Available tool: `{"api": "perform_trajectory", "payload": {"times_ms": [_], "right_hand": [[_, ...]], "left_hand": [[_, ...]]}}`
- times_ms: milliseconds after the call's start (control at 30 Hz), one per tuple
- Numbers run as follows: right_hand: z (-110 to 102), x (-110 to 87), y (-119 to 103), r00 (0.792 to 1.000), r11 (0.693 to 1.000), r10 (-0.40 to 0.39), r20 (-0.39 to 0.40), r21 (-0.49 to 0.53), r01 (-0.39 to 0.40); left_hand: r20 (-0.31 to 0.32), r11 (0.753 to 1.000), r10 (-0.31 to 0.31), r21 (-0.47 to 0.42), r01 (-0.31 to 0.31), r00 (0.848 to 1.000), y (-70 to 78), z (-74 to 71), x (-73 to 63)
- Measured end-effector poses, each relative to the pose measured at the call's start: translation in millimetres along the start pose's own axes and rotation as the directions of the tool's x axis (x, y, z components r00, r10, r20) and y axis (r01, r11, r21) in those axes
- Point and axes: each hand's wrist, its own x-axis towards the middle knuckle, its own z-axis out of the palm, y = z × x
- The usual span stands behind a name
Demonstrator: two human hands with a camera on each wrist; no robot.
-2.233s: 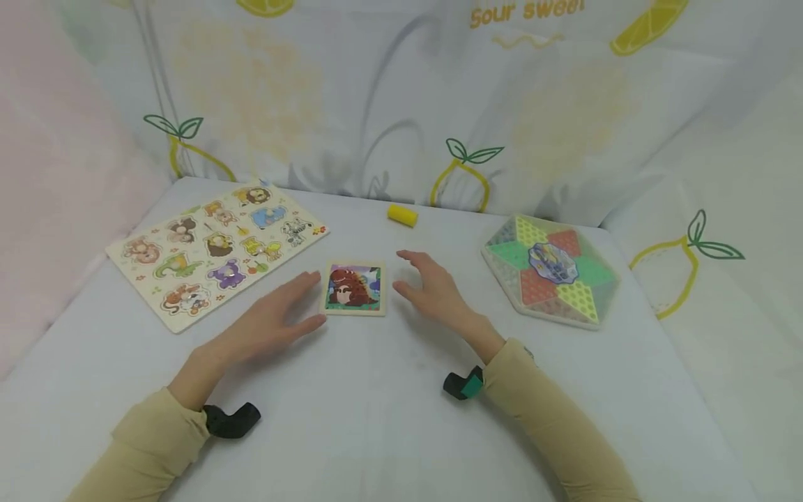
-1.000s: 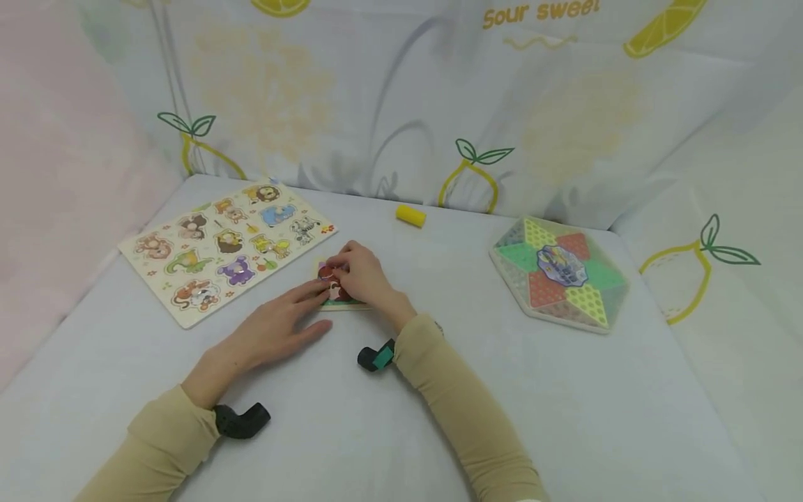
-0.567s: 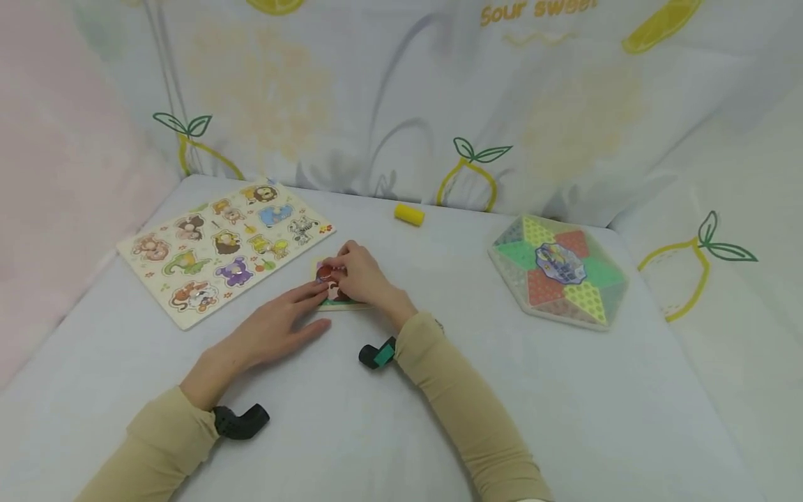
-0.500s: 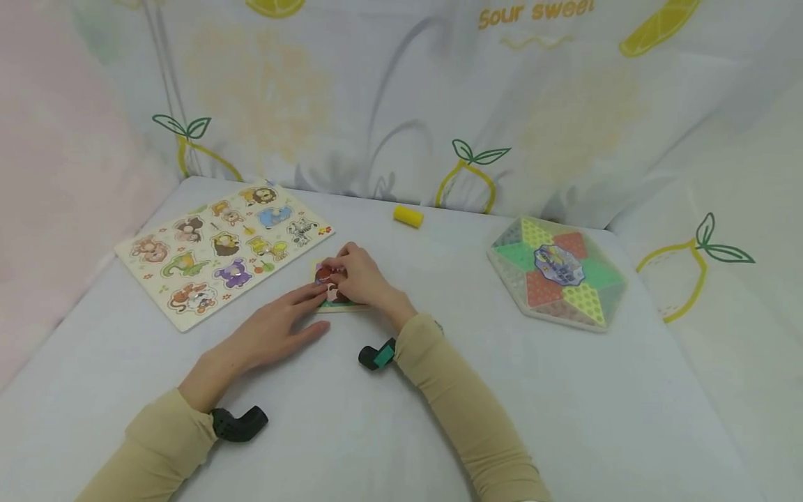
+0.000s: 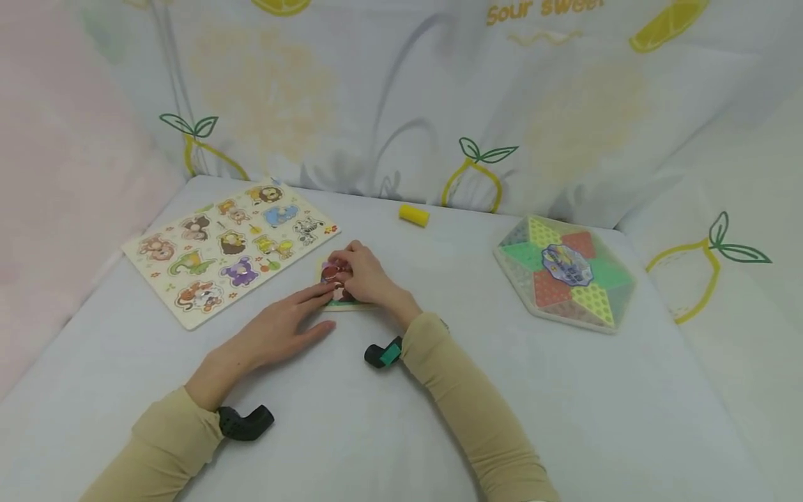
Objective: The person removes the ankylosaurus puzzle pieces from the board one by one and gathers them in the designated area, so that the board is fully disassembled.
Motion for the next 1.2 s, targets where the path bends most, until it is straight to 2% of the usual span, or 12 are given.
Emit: {"api": "perform_trajectory", "payload": {"times_ms": [300,500,800,1200], "right_hand": [[0.5,-0.4,-1.5,1.000,1.000,-0.014,0.000,-0.026,0.014],[0.5,-0.2,-2.3,1.000,0.999,-0.030,-0.006,-0.024,0.029],[0.9,-1.1,-2.2,1.000,0.999,-0.007,-0.003,-0.033,0.007],[-3.4,-0.8,0.2,0.999,0.999,-0.035,-0.021,-0.013,0.034]], "left_hand": [[0.010,1.000,0.002,0.011,-0.002,1.000,1.2,-1.4,-0.4],[-0.007,1.000,0.007,0.016,-0.007,1.000,1.1,-2.2,-1.0],[-0.033,0.999,0.034,0.019,-0.034,0.999,0.8,0.0,-1.0],[-0.032,1.000,0.020,0.022,-0.019,0.999,0.2,0.0,-0.6]]}}
